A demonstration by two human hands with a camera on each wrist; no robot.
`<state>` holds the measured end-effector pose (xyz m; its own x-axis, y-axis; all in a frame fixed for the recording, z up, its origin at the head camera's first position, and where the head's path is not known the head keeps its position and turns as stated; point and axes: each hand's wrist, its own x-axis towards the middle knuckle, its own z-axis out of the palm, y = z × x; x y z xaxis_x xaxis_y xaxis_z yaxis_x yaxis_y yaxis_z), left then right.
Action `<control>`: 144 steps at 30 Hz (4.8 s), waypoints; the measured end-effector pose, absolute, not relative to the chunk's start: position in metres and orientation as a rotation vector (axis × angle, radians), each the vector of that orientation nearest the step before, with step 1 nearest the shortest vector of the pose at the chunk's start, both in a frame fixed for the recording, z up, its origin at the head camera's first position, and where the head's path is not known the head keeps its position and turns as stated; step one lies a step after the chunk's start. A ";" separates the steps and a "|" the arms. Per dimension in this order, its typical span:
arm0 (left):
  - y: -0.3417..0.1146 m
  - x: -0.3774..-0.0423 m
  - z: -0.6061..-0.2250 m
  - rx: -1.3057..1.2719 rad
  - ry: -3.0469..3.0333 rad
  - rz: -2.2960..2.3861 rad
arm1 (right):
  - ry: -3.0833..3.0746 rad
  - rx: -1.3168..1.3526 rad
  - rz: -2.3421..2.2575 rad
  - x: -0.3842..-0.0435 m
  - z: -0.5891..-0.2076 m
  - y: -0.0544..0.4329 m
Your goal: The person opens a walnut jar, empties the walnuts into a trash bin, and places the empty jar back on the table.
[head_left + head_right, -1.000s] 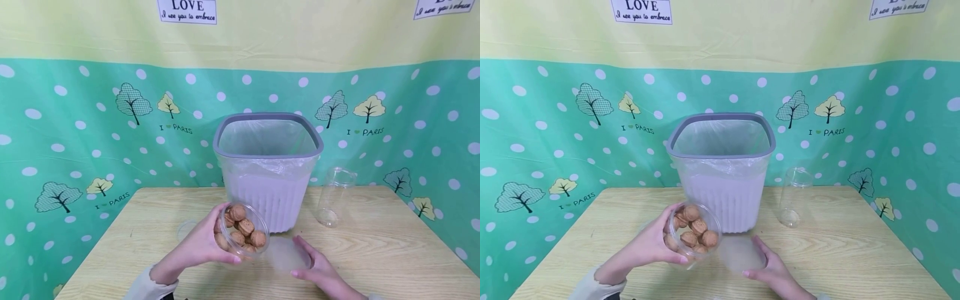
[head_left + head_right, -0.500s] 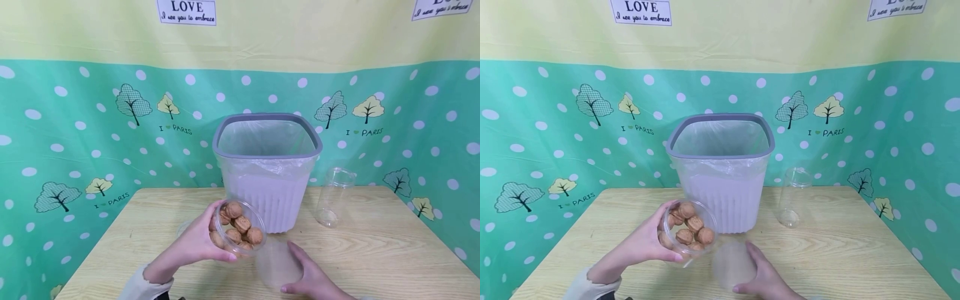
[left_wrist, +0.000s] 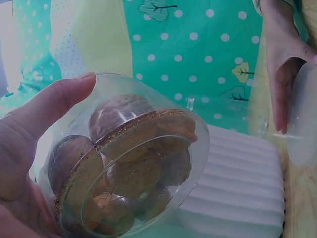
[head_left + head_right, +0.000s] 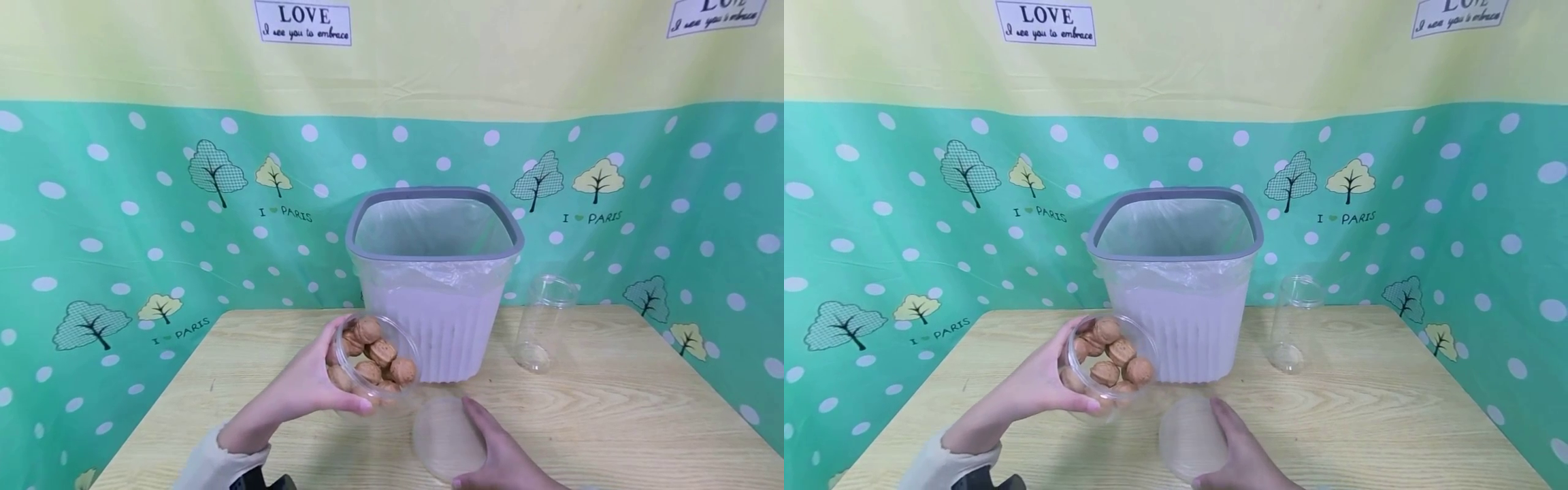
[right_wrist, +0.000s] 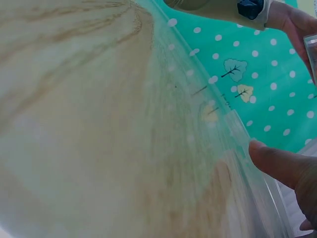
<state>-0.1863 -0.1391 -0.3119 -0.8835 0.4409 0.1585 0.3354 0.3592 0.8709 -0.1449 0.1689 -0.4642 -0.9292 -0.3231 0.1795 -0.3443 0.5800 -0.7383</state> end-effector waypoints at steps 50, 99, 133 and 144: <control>-0.182 -0.193 -0.274 0.627 2.720 1.510 | -2.204 0.502 1.605 -0.211 -0.301 0.223; -0.179 -0.185 -0.179 0.843 2.813 1.493 | -2.285 0.253 1.865 -0.268 -0.216 0.200; -0.153 -0.264 -0.128 0.882 2.643 1.716 | -2.333 0.300 1.832 -0.270 -0.217 0.199; -0.139 -0.291 -0.138 1.002 2.766 1.621 | -2.333 0.304 1.808 -0.271 -0.219 0.202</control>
<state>-0.2907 -0.1390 -0.1379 -0.8007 0.3815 0.4619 0.5894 0.3638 0.7213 -0.2708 0.2025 -0.2193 -0.9639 -0.0541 0.2607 -0.2660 0.2424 -0.9330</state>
